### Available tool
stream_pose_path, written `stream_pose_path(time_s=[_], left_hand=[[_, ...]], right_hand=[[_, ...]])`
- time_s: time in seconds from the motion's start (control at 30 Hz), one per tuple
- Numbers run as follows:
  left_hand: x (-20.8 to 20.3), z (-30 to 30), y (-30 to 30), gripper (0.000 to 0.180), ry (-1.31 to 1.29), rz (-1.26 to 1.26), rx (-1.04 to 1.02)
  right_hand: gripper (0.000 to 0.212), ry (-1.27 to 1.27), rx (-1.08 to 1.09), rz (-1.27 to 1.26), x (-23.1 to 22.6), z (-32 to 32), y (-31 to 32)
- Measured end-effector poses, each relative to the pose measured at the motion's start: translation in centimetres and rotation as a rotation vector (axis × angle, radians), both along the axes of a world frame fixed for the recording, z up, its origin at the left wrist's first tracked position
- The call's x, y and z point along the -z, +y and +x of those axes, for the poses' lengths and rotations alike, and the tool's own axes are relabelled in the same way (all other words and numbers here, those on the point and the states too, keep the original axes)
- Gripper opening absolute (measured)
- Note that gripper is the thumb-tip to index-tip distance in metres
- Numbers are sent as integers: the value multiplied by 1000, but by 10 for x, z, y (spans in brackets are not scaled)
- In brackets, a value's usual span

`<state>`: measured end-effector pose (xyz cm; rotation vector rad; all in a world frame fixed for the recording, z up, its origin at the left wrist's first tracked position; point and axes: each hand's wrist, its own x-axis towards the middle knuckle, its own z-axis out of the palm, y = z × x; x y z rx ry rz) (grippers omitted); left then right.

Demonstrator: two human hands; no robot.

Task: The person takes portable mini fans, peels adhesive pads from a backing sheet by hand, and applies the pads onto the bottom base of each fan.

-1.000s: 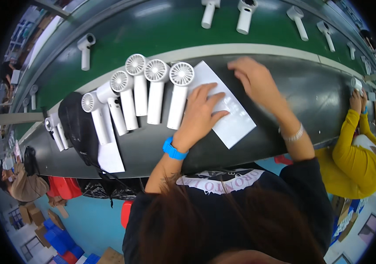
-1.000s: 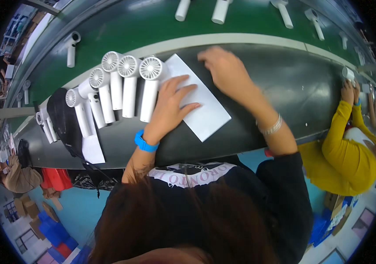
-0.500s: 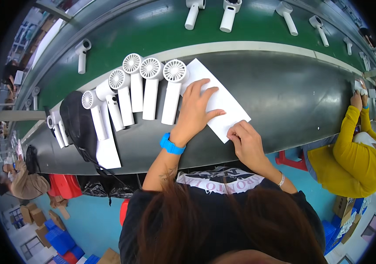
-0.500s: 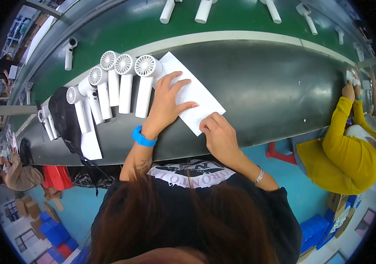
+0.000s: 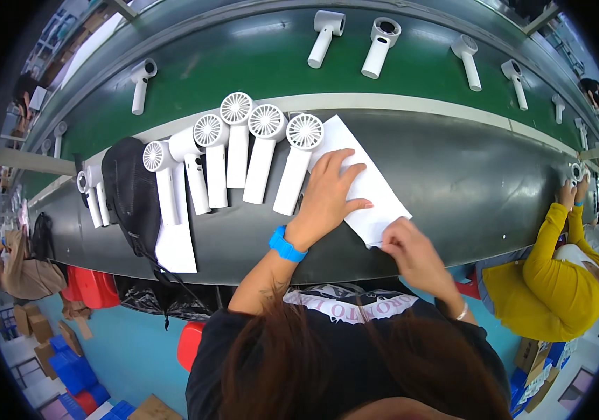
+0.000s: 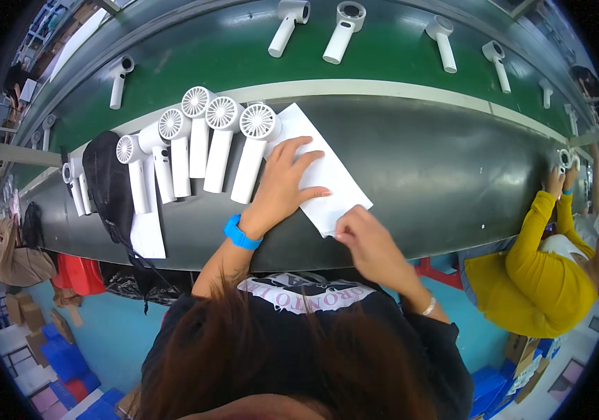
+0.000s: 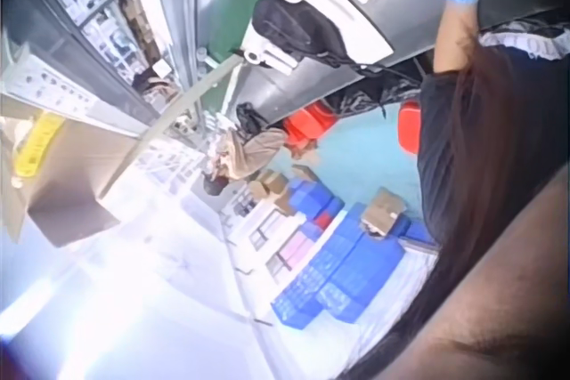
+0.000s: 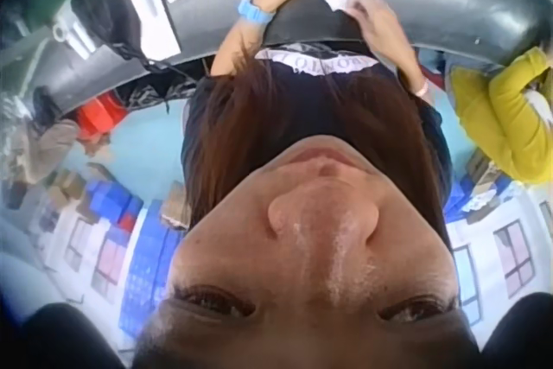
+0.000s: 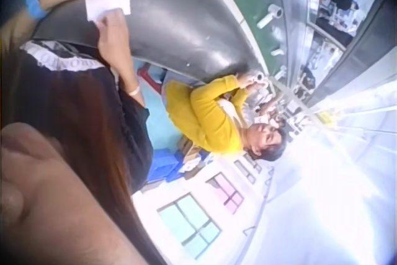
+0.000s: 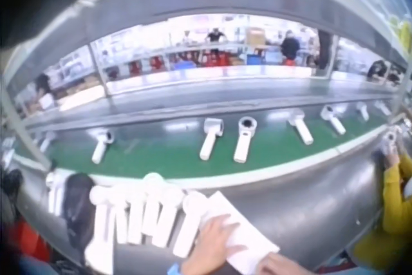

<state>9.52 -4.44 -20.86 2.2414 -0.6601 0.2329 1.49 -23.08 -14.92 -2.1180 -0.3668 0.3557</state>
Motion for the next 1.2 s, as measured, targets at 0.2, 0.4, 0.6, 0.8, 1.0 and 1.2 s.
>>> stream_pose_path(time_s=[0.2,0.4,0.6,0.8,1.0,1.2], left_hand=[[-5,-5,4,53,-13,31,-9],[-7,-4,-3,54,-13,22,12],[-7,-3,-3,54,-38,45,22],[-17,-7,-2,51,-150,41,-89],[-68,-17,-16,52,46,-673,-24],[-58,-31,6,42,-29,-458,23]], right_hand=[[5,-378,261,199,2,119,-13],[50,-865,467,-241,43,246,46],[68,-785,497,-227,29,262,38],[75,-772,456,32,-60,167,18],[86,-799,194,126,-44,61,39],[59,-817,287,172,-55,34,19]])
